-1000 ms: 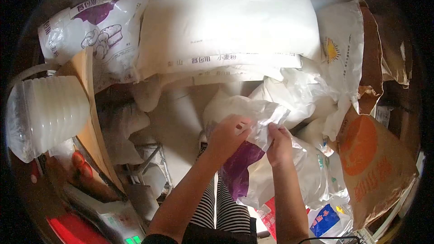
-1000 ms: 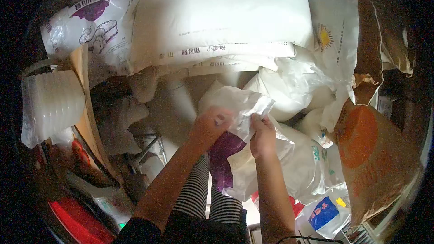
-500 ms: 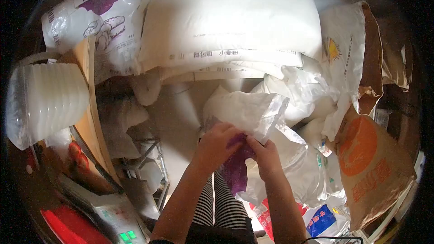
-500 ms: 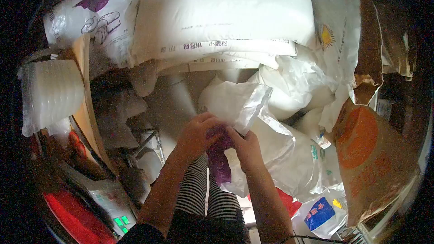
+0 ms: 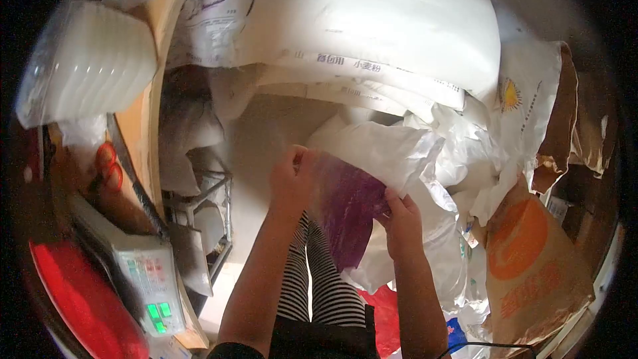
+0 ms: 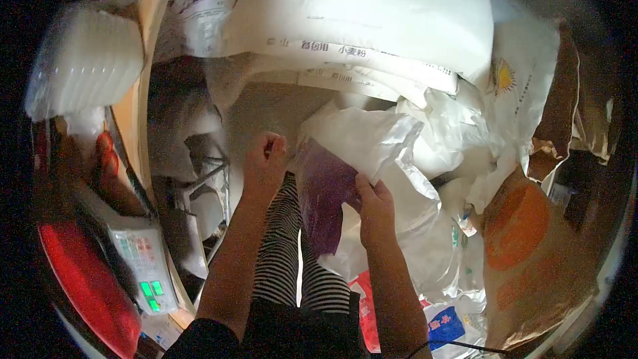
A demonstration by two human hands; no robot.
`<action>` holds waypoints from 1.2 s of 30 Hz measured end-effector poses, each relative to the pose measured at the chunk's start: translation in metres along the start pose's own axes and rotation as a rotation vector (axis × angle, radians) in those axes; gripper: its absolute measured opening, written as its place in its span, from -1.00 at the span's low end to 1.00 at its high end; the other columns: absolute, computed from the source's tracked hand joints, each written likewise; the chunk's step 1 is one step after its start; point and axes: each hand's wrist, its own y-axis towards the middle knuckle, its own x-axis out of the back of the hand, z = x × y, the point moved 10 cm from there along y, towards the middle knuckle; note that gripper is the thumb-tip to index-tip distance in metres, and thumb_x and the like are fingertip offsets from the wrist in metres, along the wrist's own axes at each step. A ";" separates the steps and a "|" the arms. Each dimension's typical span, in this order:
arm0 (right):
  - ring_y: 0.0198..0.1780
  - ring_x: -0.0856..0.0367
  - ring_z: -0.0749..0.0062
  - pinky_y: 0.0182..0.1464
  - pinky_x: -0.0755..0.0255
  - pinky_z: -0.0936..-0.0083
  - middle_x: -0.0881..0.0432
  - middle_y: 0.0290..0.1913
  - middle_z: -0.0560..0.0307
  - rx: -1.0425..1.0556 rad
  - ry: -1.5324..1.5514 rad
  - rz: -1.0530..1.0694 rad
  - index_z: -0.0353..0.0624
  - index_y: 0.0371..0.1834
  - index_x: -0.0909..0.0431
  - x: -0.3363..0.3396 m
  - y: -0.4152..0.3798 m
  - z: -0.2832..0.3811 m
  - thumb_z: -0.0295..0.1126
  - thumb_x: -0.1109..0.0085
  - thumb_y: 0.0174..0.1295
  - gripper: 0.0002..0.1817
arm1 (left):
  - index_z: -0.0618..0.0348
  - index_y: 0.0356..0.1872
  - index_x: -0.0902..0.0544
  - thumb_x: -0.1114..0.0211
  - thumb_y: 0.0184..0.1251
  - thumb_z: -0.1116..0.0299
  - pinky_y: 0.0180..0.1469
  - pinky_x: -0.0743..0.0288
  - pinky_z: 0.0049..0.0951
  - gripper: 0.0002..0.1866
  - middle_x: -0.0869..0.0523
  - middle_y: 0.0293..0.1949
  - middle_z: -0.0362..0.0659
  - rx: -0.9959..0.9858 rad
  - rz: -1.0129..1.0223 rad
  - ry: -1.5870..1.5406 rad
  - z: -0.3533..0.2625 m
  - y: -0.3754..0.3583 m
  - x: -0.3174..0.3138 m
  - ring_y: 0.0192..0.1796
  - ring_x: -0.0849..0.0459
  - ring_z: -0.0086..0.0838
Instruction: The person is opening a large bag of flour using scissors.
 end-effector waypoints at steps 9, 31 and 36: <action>-0.23 -0.62 0.47 -0.17 -0.49 0.49 -0.67 -0.24 0.12 -0.044 -0.788 0.293 -0.34 -0.08 -0.54 -0.013 -0.051 -0.053 -0.37 -0.15 0.27 -0.73 | 0.18 -0.02 -0.60 -0.28 0.23 0.39 0.05 -0.50 -0.32 -0.71 -0.65 -0.09 -0.03 0.136 0.315 -0.050 0.053 -0.127 -0.009 -0.03 -0.63 -0.27; 0.01 -0.57 0.42 0.09 -0.41 0.44 -0.63 -0.10 0.03 -0.079 -0.272 0.349 -0.36 0.05 -0.50 0.019 -0.077 -0.061 -0.31 -0.06 0.32 -0.64 | 0.21 -0.11 -0.53 -0.38 0.12 0.45 -0.11 -0.56 -0.42 -0.69 -0.60 -0.18 -0.09 0.100 0.193 -0.322 -0.006 -0.185 -0.033 -0.11 -0.63 -0.36; -0.22 -0.62 0.45 -0.09 -0.51 0.54 -0.66 -0.25 0.10 0.109 -0.685 0.114 -0.40 -0.09 -0.57 0.033 -0.080 -0.043 -0.46 -0.19 0.22 -0.75 | 0.20 -0.11 -0.55 -0.33 0.15 0.49 -0.15 -0.54 -0.34 -0.73 -0.56 -0.19 -0.05 -0.054 0.178 -0.260 -0.018 -0.182 -0.039 -0.15 -0.63 -0.30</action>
